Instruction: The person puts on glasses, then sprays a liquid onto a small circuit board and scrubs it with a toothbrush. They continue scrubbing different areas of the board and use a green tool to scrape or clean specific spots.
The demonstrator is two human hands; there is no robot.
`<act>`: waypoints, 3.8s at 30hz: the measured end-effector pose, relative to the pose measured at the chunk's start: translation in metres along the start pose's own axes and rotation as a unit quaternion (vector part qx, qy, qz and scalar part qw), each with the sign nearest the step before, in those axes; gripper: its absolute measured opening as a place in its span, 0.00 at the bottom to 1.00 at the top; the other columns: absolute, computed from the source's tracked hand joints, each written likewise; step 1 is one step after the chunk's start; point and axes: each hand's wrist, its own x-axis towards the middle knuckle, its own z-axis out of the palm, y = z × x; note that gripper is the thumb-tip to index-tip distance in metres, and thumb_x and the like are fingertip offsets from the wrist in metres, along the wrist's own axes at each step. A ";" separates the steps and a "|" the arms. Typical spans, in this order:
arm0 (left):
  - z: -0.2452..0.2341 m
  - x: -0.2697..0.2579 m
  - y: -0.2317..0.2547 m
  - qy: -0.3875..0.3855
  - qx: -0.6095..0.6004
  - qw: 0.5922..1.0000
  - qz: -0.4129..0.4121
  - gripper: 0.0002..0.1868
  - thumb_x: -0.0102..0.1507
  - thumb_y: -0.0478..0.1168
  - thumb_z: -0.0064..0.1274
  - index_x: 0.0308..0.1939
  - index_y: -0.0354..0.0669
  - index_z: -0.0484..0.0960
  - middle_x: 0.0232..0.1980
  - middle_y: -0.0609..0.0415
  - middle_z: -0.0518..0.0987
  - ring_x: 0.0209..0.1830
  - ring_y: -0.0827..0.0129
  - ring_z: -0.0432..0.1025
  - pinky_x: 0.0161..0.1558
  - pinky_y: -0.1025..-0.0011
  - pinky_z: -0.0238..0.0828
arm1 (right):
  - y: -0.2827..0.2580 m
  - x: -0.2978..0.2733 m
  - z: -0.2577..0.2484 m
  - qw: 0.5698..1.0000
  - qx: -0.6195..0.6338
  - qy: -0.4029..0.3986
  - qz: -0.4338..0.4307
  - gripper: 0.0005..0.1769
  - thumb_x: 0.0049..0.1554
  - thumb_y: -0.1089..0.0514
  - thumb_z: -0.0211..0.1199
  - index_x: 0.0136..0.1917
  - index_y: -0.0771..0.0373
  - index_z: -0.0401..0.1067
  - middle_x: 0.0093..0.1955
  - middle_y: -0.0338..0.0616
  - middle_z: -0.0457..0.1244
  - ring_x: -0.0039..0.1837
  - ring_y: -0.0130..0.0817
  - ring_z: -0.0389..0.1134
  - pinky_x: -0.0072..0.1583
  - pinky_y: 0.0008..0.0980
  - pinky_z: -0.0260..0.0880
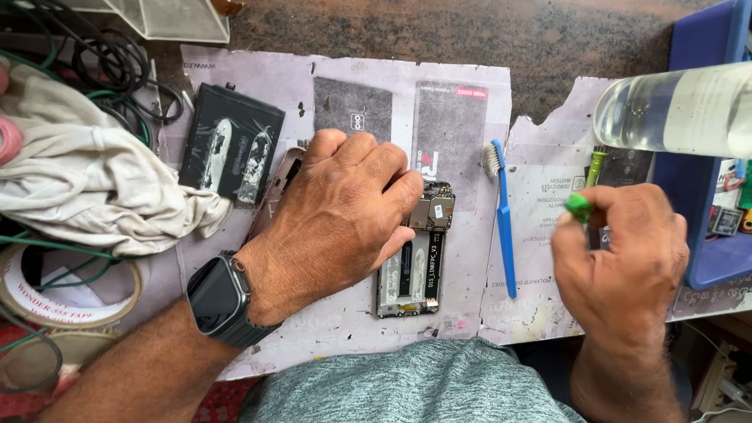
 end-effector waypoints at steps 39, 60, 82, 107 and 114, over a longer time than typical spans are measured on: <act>0.001 0.003 -0.001 0.000 -0.043 0.998 0.035 0.24 0.51 0.45 0.71 0.47 0.42 0.81 0.46 0.54 0.76 0.51 0.61 0.69 0.56 0.55 0.59 | -0.010 0.034 -0.014 0.996 0.025 -0.084 0.007 0.14 0.62 0.66 0.65 0.60 0.69 0.72 0.45 0.54 0.65 0.43 0.45 0.69 0.44 0.40 0.70; 0.005 0.001 -0.003 0.010 -0.023 0.999 0.044 0.20 0.54 0.44 0.68 0.46 0.40 0.82 0.44 0.53 0.76 0.50 0.61 0.68 0.56 0.56 0.60 | 0.008 0.007 0.013 0.932 0.314 -0.181 0.024 0.16 0.63 0.58 0.61 0.63 0.63 0.70 0.46 0.40 0.72 0.42 0.23 0.74 0.42 0.22 0.77; 0.000 0.004 -0.003 0.005 -0.053 0.998 0.030 0.25 0.51 0.46 0.70 0.47 0.40 0.79 0.48 0.51 0.75 0.52 0.58 0.68 0.54 0.54 0.60 | -0.025 0.029 0.030 0.922 0.321 -0.199 -0.087 0.35 0.46 0.56 0.79 0.64 0.65 0.70 0.40 0.42 0.68 0.35 0.28 0.68 0.34 0.27 0.66; -0.004 0.005 -0.002 -0.007 -0.064 0.998 0.020 0.37 0.49 0.50 0.72 0.55 0.33 0.75 0.46 0.48 0.75 0.48 0.56 0.67 0.51 0.53 0.59 | -0.027 0.030 0.030 0.919 0.324 -0.209 -0.078 0.34 0.45 0.58 0.79 0.63 0.64 0.71 0.39 0.41 0.67 0.32 0.27 0.66 0.33 0.27 0.65; -0.005 0.006 -0.003 -0.012 -0.058 0.998 0.021 0.31 0.49 0.45 0.69 0.52 0.35 0.76 0.45 0.49 0.75 0.48 0.56 0.68 0.51 0.53 0.59 | -0.028 0.030 0.029 0.920 0.320 -0.216 -0.066 0.33 0.45 0.57 0.79 0.62 0.63 0.72 0.38 0.40 0.66 0.32 0.26 0.65 0.32 0.27 0.64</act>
